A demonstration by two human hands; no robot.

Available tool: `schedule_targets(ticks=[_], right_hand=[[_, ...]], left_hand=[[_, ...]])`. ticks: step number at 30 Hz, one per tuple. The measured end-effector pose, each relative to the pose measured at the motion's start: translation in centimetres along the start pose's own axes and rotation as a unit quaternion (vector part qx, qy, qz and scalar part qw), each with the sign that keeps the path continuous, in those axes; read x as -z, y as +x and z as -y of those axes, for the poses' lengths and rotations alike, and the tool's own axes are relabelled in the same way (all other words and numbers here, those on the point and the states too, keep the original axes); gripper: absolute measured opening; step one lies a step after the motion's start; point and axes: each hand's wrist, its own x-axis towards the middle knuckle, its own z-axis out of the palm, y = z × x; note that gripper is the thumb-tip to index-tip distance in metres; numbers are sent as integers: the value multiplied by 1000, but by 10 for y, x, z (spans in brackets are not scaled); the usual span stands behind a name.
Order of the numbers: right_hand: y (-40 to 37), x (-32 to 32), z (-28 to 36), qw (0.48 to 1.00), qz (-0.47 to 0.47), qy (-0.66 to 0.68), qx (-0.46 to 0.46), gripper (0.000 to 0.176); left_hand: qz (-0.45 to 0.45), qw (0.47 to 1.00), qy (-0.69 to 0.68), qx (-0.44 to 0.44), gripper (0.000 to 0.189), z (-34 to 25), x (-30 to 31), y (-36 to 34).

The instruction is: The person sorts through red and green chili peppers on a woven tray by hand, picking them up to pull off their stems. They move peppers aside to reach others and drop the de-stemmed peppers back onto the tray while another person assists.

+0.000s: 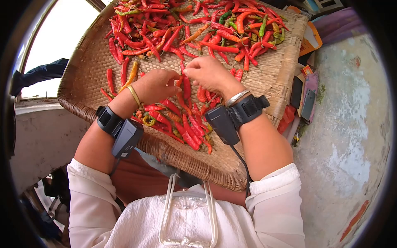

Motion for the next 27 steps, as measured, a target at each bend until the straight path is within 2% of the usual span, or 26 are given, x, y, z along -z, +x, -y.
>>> schedule_targets(ticks=[2, 3, 5, 6, 8, 9, 11, 13, 14, 15, 17, 19, 21, 22, 23, 25, 26, 27], right_hand=[[0, -17, -3, 993, 5, -113, 24, 43], [0, -25, -6, 995, -39, -88, 11, 42], [2, -34, -14, 997, -62, 40, -17, 37], [-1, -33, -11, 997, -63, 40, -16, 37], [-5, -28, -3, 980, -17, 187, -68, 41], [-4, -24, -4, 980, -19, 186, -66, 41], [-1, -18, -8, 973, 47, 212, -80, 38], [-4, -20, -6, 968, 23, 233, -90, 34], [-6, -21, -5, 962, 1, 254, -102, 29], [-7, -20, -3, 962, -1, 253, -99, 29], [-9, -19, 3, 972, 66, 196, -111, 23], [-7, -22, 1, 969, 96, 194, -116, 23], [-3, -24, -2, 985, 80, 118, -100, 27], [-5, -23, 0, 989, 50, 108, -83, 35], [-4, -19, 2, 990, 49, 106, -80, 35], [-4, -8, 6, 999, 20, -21, -41, 36], [-5, -2, 9, 999, 9, 11, -45, 30], [-6, 4, 12, 999, 9, 10, -43, 30]], left_hand=[[-4, 1000, 4, -10, 33, 0, -5, 3], [-7, 1000, 4, -17, 32, -1, -6, 4], [-5, 1000, -7, -3, 31, -5, -7, 6], [-7, 998, -57, 6, 31, -6, -9, 7], [-9, 994, -105, 13, 31, -6, -11, 8], [-15, 990, -137, 11, 32, -6, -11, 9], [-23, 986, -166, 6, 33, -7, -10, 8], [2, 969, -246, 41, 35, -11, -6, 7], [-5, 965, -262, 31, 35, -5, -11, 10], [-7, 965, -260, 28, 35, -4, -13, 12], [-12, 909, -416, 18, 34, -2, -15, 13], [0, 916, -401, 35, 33, -9, -5, 10], [-48, 956, -291, 13, 33, -17, -2, 6], [-38, 940, -338, 23, 37, -16, -3, 7], [-41, 941, -337, 22, 37, -15, -3, 7], [-57, 959, -276, 11, 40, -14, 0, 7], [-41, 942, -331, 32, 40, -15, 1, 6], [-43, 942, -330, 32, 40, -15, 2, 6]])
